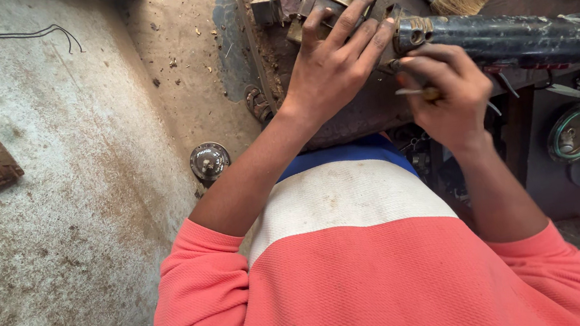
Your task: The person cleans a yellow plastic component with a brush, then uses a screwdriver to adjust screws on a metal housing attached to a black cylindrical device. They repeatedly insert and remove the yellow component while tightening connections.
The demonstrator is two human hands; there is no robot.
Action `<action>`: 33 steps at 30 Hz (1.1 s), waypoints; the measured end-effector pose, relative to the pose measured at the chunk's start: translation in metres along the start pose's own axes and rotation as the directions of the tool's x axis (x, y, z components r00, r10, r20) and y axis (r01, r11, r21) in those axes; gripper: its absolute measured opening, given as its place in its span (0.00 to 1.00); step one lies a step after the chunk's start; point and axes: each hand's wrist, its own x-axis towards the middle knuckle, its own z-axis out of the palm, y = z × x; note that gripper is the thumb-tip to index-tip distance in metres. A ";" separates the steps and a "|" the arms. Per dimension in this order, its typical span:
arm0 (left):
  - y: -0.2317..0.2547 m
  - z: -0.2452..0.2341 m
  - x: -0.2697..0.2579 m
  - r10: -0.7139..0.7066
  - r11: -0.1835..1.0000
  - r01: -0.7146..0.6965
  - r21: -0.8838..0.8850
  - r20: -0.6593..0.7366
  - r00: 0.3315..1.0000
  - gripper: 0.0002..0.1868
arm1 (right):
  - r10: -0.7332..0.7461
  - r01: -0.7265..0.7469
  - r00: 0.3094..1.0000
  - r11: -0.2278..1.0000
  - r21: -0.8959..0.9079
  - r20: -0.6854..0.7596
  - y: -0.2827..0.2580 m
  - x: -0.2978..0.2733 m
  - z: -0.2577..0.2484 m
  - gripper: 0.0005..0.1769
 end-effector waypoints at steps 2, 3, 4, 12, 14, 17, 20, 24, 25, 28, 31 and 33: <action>0.000 0.000 -0.001 -0.007 1.000 0.007 0.000 0.002 1.000 0.17 | 0.264 -0.247 0.963 0.946 0.211 -0.056 -0.007 -0.010 0.007 0.08; 0.000 0.001 -0.001 -0.010 1.000 0.010 -0.001 0.004 1.000 0.17 | 0.453 -0.421 0.892 0.828 0.371 0.001 -0.010 -0.015 0.011 0.08; 0.000 0.001 0.000 -0.016 1.000 0.016 -0.003 0.002 1.000 0.17 | 0.610 -0.565 0.787 0.652 0.505 0.093 -0.010 -0.017 0.015 0.09; 0.001 0.004 0.000 -0.017 1.000 0.017 -0.007 -0.022 1.000 0.17 | 0.725 -0.689 0.473 -0.050 0.723 0.501 0.000 -0.012 0.048 0.20; 0.000 0.003 0.001 -0.020 1.000 0.019 -0.024 -0.018 1.000 0.16 | 0.714 -0.667 0.503 -0.038 0.744 0.487 0.002 -0.010 0.051 0.20; 0.001 0.003 0.000 -0.018 0.999 0.017 -0.030 -0.020 1.000 0.16 | 0.737 -0.619 0.522 -0.019 0.785 0.429 0.004 -0.012 0.057 0.18; 0.000 0.003 -0.001 -0.011 1.000 0.011 -0.025 -0.017 1.000 0.18 | 0.776 -0.560 0.518 -0.011 0.828 0.361 0.006 -0.017 0.068 0.14; -0.001 0.003 0.001 -0.013 0.998 0.013 -0.055 -0.008 1.000 0.17 | 0.781 -0.494 0.538 -0.013 0.869 0.317 0.009 -0.022 0.080 0.14; 0.000 0.002 0.000 -0.011 0.999 0.011 -0.047 -0.004 1.000 0.17 | 0.787 -0.471 0.534 -0.027 0.882 0.310 0.008 -0.025 0.081 0.15; -0.001 -0.005 0.004 -0.003 0.999 0.004 -0.045 0.023 1.000 0.20 | 0.788 -0.502 0.532 -0.001 0.865 0.310 0.005 -0.026 0.078 0.16; -0.005 -0.018 0.005 0.006 0.991 0.006 -0.130 0.092 0.996 0.29 | 0.738 -0.503 0.475 -0.219 0.836 0.479 0.002 -0.023 0.070 0.19; -0.011 -0.027 0.005 0.023 0.970 0.008 -0.245 0.123 0.992 0.39 | 0.725 -0.499 0.480 -0.236 0.834 0.493 0.001 -0.020 0.066 0.20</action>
